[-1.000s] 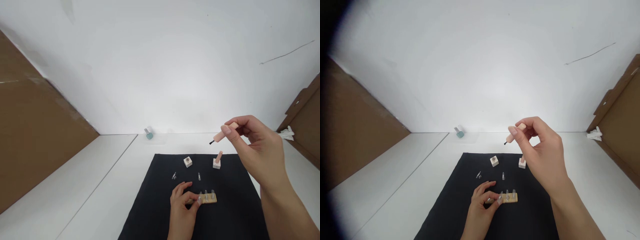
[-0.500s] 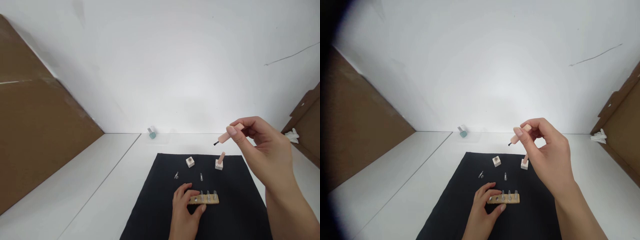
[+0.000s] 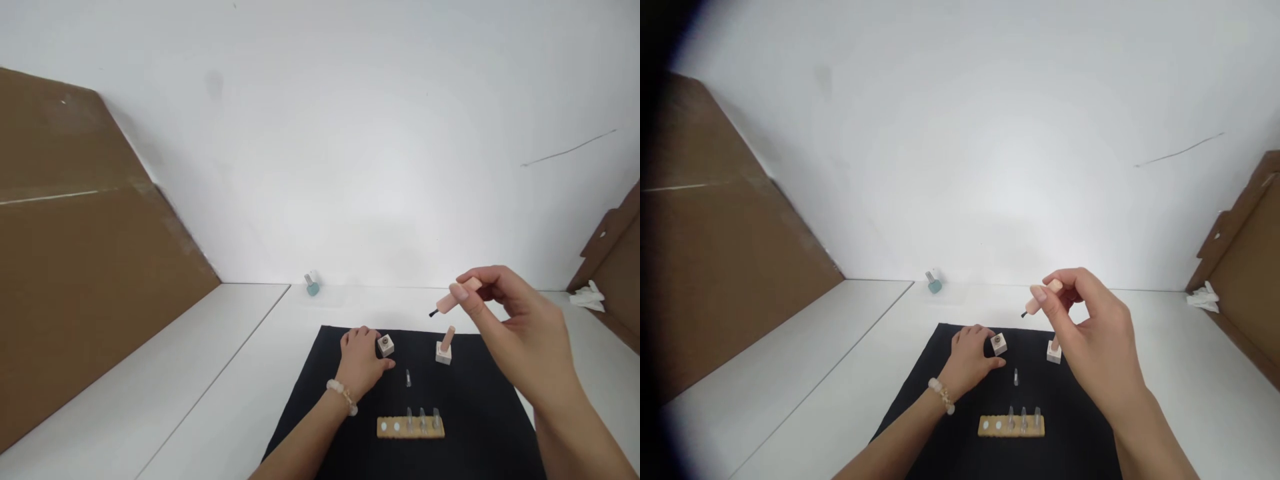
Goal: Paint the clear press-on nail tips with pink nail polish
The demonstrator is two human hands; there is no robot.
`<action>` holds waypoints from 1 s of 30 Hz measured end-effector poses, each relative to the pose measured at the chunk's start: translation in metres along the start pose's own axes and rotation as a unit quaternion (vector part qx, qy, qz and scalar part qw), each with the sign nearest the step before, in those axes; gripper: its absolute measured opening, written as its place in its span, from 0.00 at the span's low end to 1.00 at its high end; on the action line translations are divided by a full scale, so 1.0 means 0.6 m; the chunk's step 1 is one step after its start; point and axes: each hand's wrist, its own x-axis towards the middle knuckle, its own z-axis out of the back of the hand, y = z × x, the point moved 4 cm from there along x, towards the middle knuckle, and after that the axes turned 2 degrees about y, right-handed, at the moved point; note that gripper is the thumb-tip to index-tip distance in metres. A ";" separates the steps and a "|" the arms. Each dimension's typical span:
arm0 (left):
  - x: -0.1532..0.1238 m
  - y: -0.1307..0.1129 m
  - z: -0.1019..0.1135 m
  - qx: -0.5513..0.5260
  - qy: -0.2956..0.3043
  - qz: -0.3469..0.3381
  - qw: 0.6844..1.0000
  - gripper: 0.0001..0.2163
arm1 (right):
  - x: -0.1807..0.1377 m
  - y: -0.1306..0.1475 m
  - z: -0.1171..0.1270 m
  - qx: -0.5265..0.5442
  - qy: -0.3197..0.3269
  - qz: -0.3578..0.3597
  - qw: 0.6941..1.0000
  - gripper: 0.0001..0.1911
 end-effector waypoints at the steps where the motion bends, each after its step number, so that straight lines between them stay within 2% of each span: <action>1: 0.005 0.002 -0.007 -0.001 0.001 0.001 1.000 0.10 | 0.000 -0.001 -0.001 0.005 0.002 -0.008 1.000 0.09; 4: 0.005 0.001 -0.004 -0.018 -0.014 -0.005 1.000 0.08 | 0.002 -0.003 -0.004 0.017 0.002 -0.030 0.999 0.10; 7: -0.004 -0.014 0.027 -0.054 -0.052 -0.027 0.997 0.09 | 0.001 -0.004 -0.010 0.021 -0.004 -0.020 1.000 0.09; 11: -0.022 -0.054 0.084 -0.106 -0.109 -0.076 0.985 0.13 | -0.009 0.001 -0.022 0.028 -0.011 0.034 0.999 0.06; 16: -0.043 -0.096 0.139 -0.177 -0.197 -0.133 0.955 0.08 | -0.033 0.018 -0.030 0.010 -0.047 0.119 0.992 0.05; 22: -0.056 -0.095 0.157 -0.153 -0.229 -0.164 0.947 0.11 | -0.038 0.040 -0.038 0.000 -0.026 0.223 0.974 0.08; 30: -0.070 -0.093 0.168 -0.073 -0.236 -0.243 0.938 0.17 | -0.031 0.041 -0.052 -0.023 -0.014 0.261 0.965 0.05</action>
